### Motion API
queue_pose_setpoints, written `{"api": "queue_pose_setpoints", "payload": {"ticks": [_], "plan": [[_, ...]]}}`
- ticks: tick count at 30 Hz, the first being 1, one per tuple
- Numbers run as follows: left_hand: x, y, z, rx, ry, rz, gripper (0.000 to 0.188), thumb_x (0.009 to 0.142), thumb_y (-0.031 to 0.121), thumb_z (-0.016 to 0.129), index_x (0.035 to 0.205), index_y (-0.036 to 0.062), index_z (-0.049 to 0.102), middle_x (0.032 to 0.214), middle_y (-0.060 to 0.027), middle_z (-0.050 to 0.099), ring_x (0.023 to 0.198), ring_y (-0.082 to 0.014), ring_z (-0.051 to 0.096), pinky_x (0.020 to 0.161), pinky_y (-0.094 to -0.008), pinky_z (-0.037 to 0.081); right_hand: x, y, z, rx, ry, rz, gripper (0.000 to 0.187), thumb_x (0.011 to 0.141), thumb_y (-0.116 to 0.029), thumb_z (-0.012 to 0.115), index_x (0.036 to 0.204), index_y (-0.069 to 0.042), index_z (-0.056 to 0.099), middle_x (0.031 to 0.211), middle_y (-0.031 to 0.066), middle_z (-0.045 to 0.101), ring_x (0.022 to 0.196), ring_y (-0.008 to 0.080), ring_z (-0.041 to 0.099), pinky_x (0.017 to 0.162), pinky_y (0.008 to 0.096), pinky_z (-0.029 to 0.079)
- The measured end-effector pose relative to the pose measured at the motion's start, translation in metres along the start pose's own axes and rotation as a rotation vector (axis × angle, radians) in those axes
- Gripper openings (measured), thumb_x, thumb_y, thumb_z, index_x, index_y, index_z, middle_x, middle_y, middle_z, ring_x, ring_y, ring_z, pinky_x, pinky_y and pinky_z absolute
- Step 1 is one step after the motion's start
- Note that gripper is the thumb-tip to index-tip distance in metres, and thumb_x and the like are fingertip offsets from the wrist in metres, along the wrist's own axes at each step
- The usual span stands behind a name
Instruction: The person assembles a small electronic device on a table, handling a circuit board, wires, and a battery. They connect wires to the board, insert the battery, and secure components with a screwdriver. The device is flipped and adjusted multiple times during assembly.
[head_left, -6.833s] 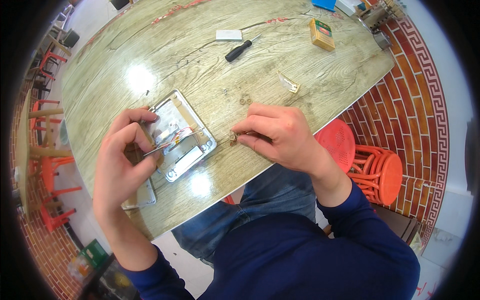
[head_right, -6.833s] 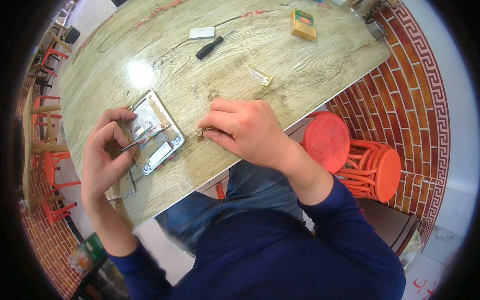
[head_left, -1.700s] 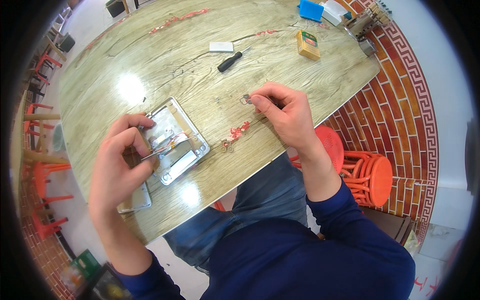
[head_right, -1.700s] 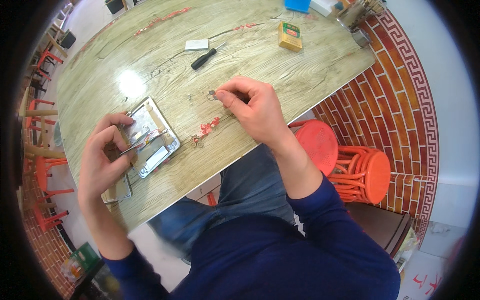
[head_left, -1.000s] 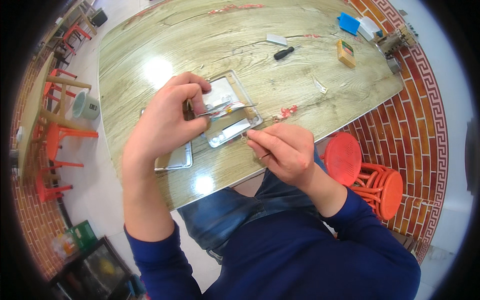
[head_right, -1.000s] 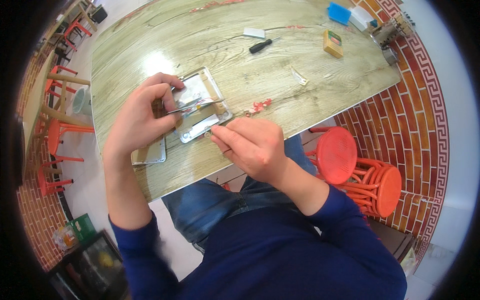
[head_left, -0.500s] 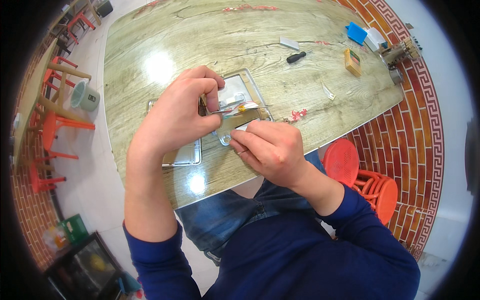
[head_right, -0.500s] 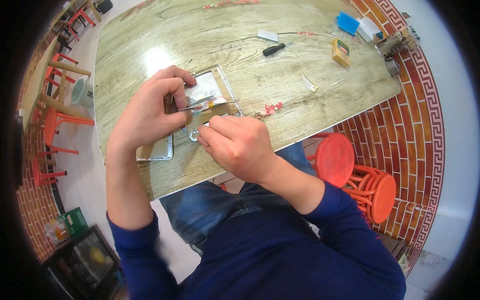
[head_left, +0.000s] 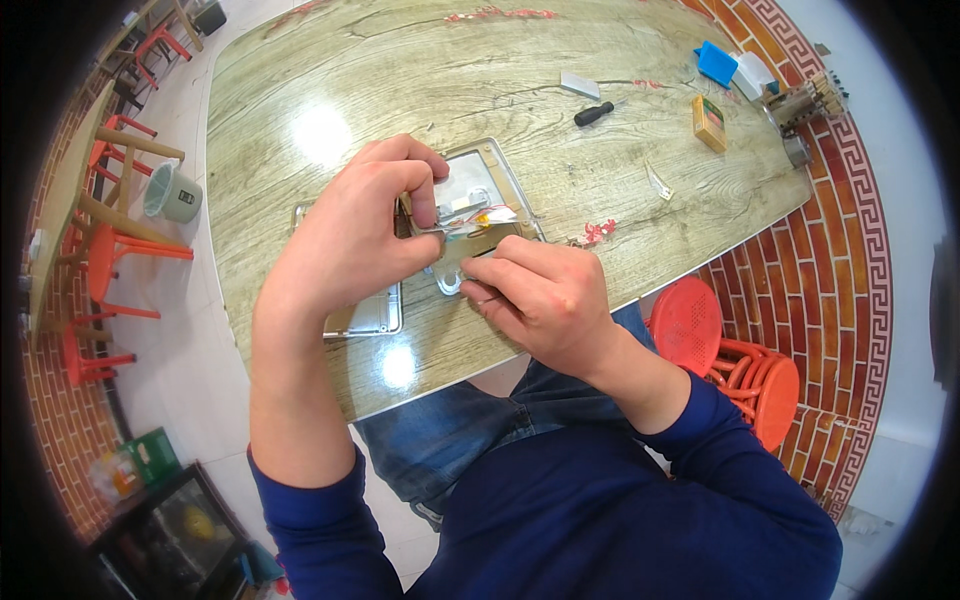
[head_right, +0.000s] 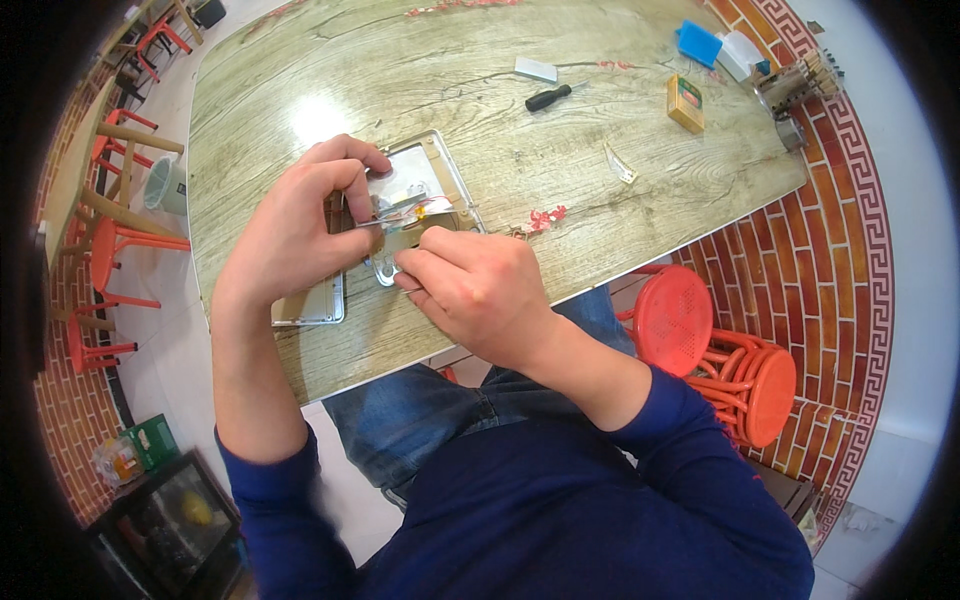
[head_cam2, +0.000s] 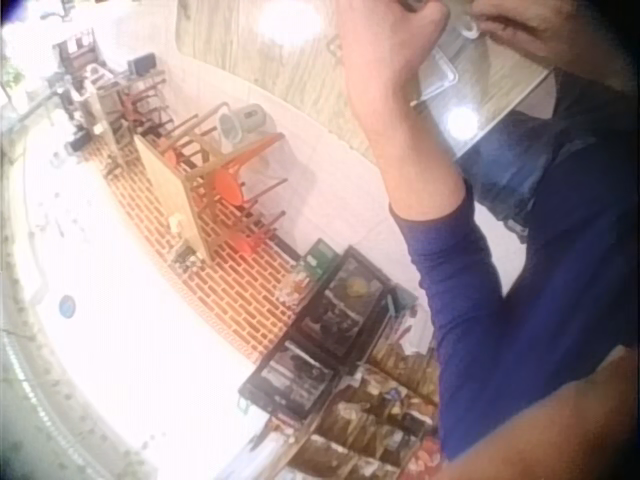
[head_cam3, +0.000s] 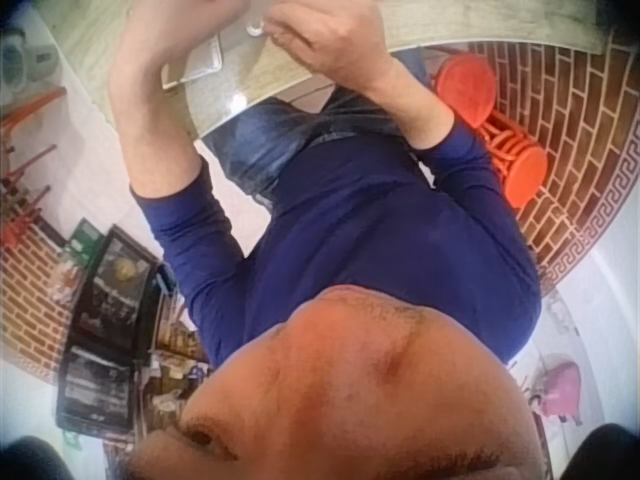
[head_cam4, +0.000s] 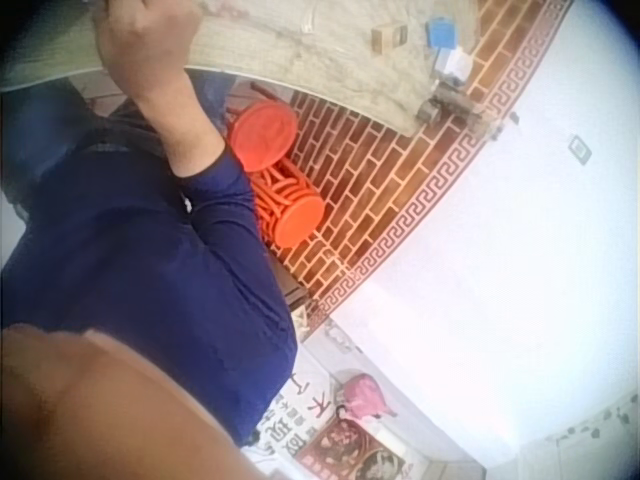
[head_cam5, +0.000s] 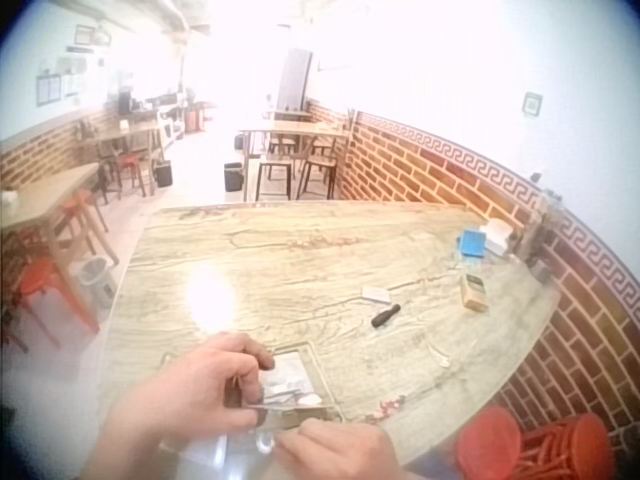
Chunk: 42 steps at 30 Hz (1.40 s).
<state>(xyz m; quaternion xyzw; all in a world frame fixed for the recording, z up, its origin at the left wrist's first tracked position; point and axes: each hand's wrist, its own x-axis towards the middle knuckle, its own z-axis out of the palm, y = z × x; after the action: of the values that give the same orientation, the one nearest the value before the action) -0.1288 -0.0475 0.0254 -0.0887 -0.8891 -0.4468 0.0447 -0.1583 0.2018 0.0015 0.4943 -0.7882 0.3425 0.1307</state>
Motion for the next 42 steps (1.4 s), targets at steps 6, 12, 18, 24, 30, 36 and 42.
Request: {"api": "queue_pose_setpoints", "payload": {"ticks": [6, 12, 18, 24, 30, 36, 42], "plan": [[0.0, 0.0, -0.001, 0.007, -0.011, 0.014, 0.029, 0.08, -0.005, 0.086, 0.086, 0.001, 0.058, 0.136, -0.0087, 0.071, 0.095, -0.0155, 0.067, 0.079, -0.0306, 0.056, -0.002, 0.002, 0.0, 0.029, -0.019, 0.032, 0.011, 0.096, -0.014, 0.087, 0.104, -0.01, 0.081, 0.089, 0.0039, 0.067, 0.073, 0.0252, 0.074, 0.062, 0.0406, 0.058], [-0.002, 0.001, -0.002, 0.052, -0.025, 0.038, 0.034, 0.076, -0.005, 0.09, 0.09, 0.0031, 0.06, 0.14, -0.0077, 0.07, 0.111, -0.0202, 0.07, 0.088, -0.0332, 0.06, -0.001, 0.003, 0.001, 0.037, -0.015, 0.006, 0.014, 0.093, -0.008, 0.088, 0.106, -0.008, 0.082, 0.087, 0.0044, 0.067, 0.07, 0.0252, 0.072, 0.06, 0.0406, 0.056], [-0.002, 0.001, -0.003, 0.034, -0.052, 0.018, 0.036, 0.074, -0.007, 0.089, 0.091, 0.0035, 0.06, 0.143, -0.0081, 0.069, 0.116, -0.0211, 0.07, 0.093, -0.0342, 0.061, 0.0, 0.002, 0.0, 0.015, -0.033, -0.006, 0.018, 0.091, -0.004, 0.088, 0.109, -0.008, 0.083, 0.086, 0.0041, 0.067, 0.069, 0.0252, 0.071, 0.059, 0.0409, 0.056], [-0.002, 0.001, -0.003, 0.013, -0.064, 0.015, 0.035, 0.074, -0.007, 0.087, 0.093, 0.003, 0.06, 0.143, -0.0083, 0.068, 0.114, -0.0201, 0.069, 0.094, -0.0338, 0.06, 0.0, 0.002, -0.001, 0.028, -0.018, -0.001, 0.021, 0.09, -0.002, 0.086, 0.11, -0.007, 0.083, 0.085, 0.0043, 0.067, 0.069, 0.0253, 0.071, 0.058, 0.04, 0.056], [-0.002, 0.0, -0.003, -0.004, -0.071, 0.003, 0.035, 0.074, -0.006, 0.086, 0.094, 0.003, 0.059, 0.144, -0.0083, 0.067, 0.114, -0.0206, 0.068, 0.095, -0.034, 0.06, -0.004, 0.003, -0.004, 0.072, -0.02, -0.016, 0.028, 0.085, 0.0, 0.084, 0.113, -0.006, 0.083, 0.085, 0.0046, 0.069, 0.068, 0.026, 0.072, 0.059, 0.04, 0.056], [-0.001, 0.002, -0.004, 0.061, -0.074, 0.049, 0.037, 0.073, -0.006, 0.086, 0.095, 0.0036, 0.059, 0.145, -0.009, 0.067, 0.119, -0.0228, 0.067, 0.099, -0.0354, 0.059, -0.005, 0.005, -0.004, 0.015, -0.098, -0.036, 0.028, 0.087, -0.012, 0.084, 0.115, -0.009, 0.079, 0.087, 0.0032, 0.065, 0.074, 0.0255, 0.073, 0.064, 0.0417, 0.058], [-0.001, 0.004, -0.004, -0.003, -0.087, -0.003, 0.036, 0.074, -0.006, 0.085, 0.095, 0.0037, 0.058, 0.145, -0.0096, 0.067, 0.121, -0.0218, 0.066, 0.101, -0.0352, 0.058, -0.013, 0.014, -0.023, 0.138, 0.075, 0.05, 0.027, 0.09, 0.0, 0.081, 0.116, -0.007, 0.082, 0.09, 0.0056, 0.072, 0.074, 0.0235, 0.073, 0.062, 0.0385, 0.055]]}}
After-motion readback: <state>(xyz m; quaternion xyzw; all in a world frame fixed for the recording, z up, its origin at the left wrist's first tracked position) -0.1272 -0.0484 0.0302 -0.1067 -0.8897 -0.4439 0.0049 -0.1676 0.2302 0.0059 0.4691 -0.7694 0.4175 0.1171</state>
